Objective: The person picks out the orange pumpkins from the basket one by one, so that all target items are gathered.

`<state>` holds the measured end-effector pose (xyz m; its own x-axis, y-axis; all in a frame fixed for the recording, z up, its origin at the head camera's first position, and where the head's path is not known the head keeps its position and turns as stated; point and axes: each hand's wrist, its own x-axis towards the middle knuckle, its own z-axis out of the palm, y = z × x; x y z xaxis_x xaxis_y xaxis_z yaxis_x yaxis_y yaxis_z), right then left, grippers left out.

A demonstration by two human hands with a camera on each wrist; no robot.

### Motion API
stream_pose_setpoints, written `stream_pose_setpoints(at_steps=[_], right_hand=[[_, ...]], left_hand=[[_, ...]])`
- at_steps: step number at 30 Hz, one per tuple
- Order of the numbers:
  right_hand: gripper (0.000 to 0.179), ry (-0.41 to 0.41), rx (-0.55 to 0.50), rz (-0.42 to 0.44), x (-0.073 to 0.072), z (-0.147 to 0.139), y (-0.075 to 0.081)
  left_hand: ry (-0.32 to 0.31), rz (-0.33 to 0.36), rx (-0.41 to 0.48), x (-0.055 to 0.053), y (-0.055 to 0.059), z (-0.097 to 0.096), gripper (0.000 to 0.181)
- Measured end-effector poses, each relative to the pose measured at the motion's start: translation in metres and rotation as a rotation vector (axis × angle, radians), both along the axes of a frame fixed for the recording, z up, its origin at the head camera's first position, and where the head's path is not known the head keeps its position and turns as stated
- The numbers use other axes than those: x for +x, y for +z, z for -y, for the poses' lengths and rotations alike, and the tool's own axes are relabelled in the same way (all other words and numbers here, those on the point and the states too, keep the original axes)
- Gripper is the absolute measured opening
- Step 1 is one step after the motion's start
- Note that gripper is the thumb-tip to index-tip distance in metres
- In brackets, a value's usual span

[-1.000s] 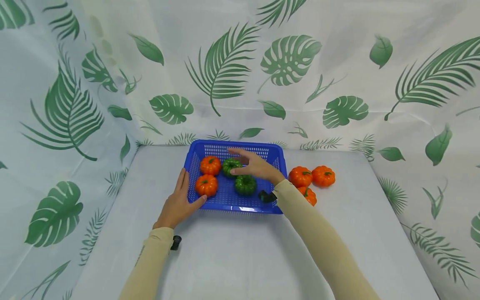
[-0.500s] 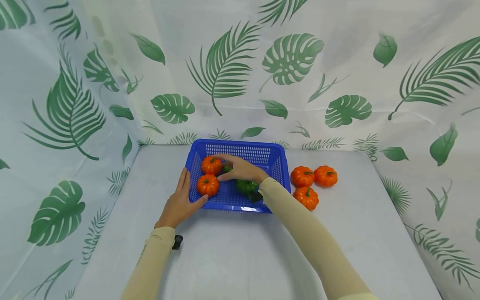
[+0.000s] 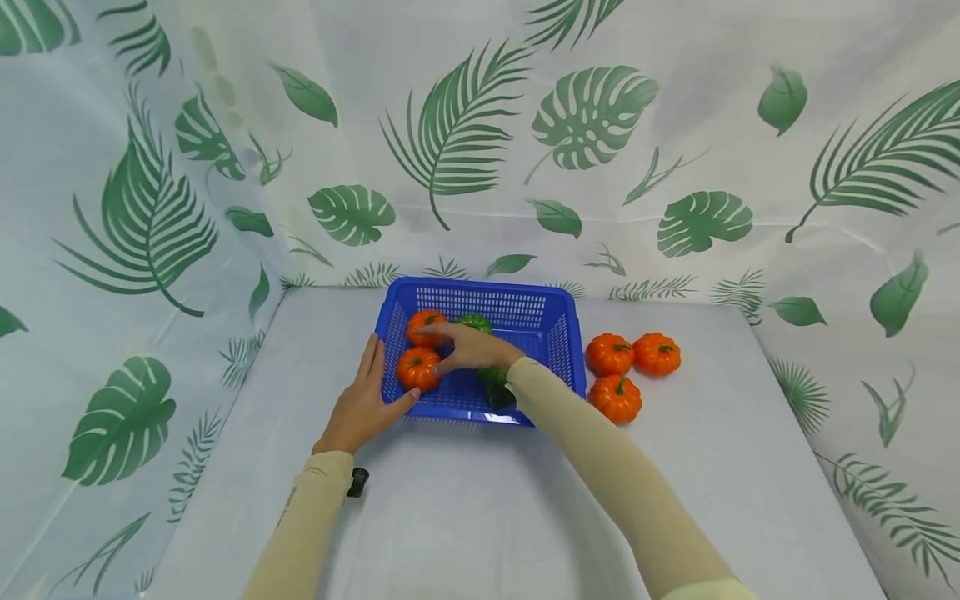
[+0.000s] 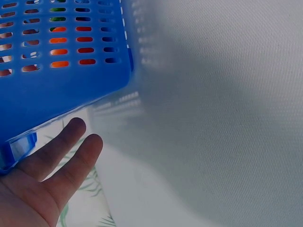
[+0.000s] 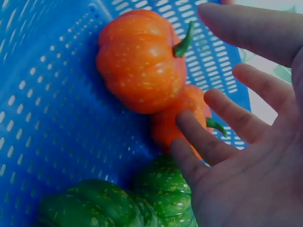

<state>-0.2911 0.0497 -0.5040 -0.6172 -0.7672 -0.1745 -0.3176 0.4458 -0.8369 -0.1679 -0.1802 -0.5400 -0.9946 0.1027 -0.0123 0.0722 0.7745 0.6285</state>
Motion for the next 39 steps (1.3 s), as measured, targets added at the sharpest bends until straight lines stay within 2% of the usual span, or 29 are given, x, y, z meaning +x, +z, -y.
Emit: stream_pose_setpoints(at_steps=[7, 17, 21, 29, 33, 39], right_hand=[[0.074, 0.027, 0.09, -0.026, -0.003, 0.008, -0.012], [0.071, 0.058, 0.155, -0.045, -0.006, 0.017, -0.013], [0.071, 0.072, 0.218, -0.051, -0.006, 0.019, -0.017], [0.072, 0.08, 0.27, -0.01, -0.005, 0.025, -0.023], [0.074, 0.071, 0.293, 0.024, -0.005, 0.028, -0.023], [0.081, 0.099, 0.332, 0.048, -0.002, 0.033, -0.018]], left_hand=[[-0.017, -0.006, 0.011, 0.001, -0.002, 0.0, 0.113], [-0.017, -0.015, 0.005, 0.0, -0.001, 0.001, 0.113], [-0.019, -0.019, -0.003, -0.001, -0.003, 0.0, 0.112], [-0.021, -0.028, -0.001, -0.001, -0.005, 0.0, 0.111], [-0.021, -0.03, 0.0, 0.0, -0.002, 0.001, 0.111], [-0.023, -0.029, 0.005, 0.0, -0.001, 0.003, 0.11]])
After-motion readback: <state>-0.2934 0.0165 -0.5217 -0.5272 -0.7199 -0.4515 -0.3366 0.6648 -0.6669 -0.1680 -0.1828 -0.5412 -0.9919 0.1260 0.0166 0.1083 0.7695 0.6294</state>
